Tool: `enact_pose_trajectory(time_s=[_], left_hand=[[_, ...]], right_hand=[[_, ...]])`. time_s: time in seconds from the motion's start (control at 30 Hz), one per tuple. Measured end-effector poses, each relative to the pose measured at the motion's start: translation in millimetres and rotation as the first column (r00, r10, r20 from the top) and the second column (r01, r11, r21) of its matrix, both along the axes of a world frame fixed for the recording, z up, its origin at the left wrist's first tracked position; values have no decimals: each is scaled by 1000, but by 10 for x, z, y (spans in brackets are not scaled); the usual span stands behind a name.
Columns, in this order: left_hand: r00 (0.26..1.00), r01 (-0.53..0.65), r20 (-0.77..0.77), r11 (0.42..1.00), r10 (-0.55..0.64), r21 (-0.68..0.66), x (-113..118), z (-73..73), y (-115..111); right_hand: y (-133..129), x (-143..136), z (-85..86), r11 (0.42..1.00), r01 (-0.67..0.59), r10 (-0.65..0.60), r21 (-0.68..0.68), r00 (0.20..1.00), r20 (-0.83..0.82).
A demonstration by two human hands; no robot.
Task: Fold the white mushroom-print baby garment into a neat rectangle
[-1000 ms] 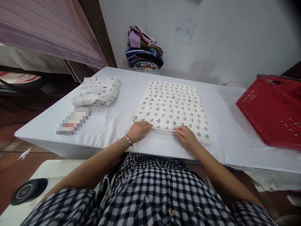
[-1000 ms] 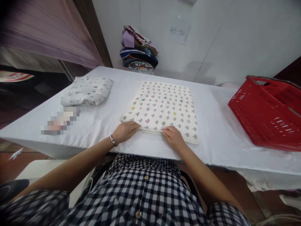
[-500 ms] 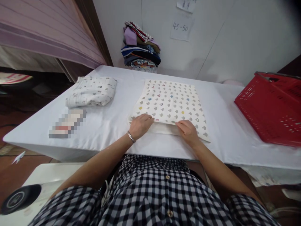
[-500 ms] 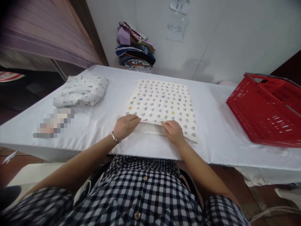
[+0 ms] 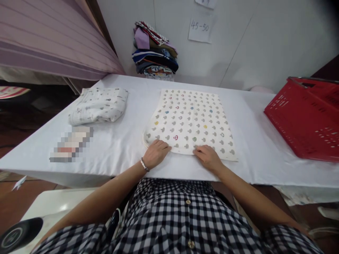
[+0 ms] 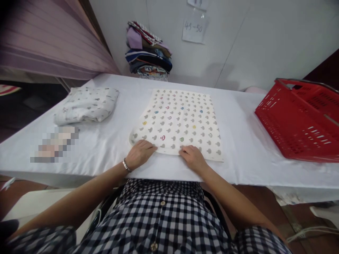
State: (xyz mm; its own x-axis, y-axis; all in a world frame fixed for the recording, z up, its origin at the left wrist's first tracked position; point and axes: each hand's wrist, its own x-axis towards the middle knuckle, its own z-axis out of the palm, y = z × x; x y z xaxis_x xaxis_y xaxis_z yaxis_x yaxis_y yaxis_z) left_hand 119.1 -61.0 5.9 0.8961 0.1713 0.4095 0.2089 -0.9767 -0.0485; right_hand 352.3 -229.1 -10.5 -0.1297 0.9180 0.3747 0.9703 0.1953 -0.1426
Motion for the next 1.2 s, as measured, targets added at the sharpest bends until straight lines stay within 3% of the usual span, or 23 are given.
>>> enact_pose_trajectory(time_s=[0.2,0.33,0.4,0.5,0.57,0.67,0.77,0.97,1.1,1.2], left_hand=[[998,28,-46,956,-43,-292,-101,86,53],[986,-168,-92,881,142,-443,24,217,267],[969,-245,-145,871,201,-427,184,264,425],[947,-289,-234,901,220,-325,466,254,689],[908,-361,-318,897,275,-255,611,185,859],[840,-483,-400,843,368,-239,694,32,1050],[837,-497,-398,827,377,-263,655,-88,1129],[843,-478,-402,840,356,-257,664,-104,1286],[829,-497,-424,828,365,-259,751,-119,1488],[839,-500,-384,825,385,-265,778,-135,1513]], right_hand=[[-207,218,115,999,-27,17,-42,975,-221],[-94,477,153,986,151,-167,-73,935,-313],[94,584,154,971,197,-232,-138,917,-324],[467,713,148,941,218,-283,-257,926,-251],[704,795,139,909,254,-313,-330,940,-137],[933,907,116,829,352,-386,-436,923,11],[1001,970,89,769,404,-438,-496,898,52],[1123,1025,72,773,368,-401,-516,915,51],[1274,1101,59,747,388,-427,-541,903,59],[1349,1130,29,758,410,-438,-507,896,70]])
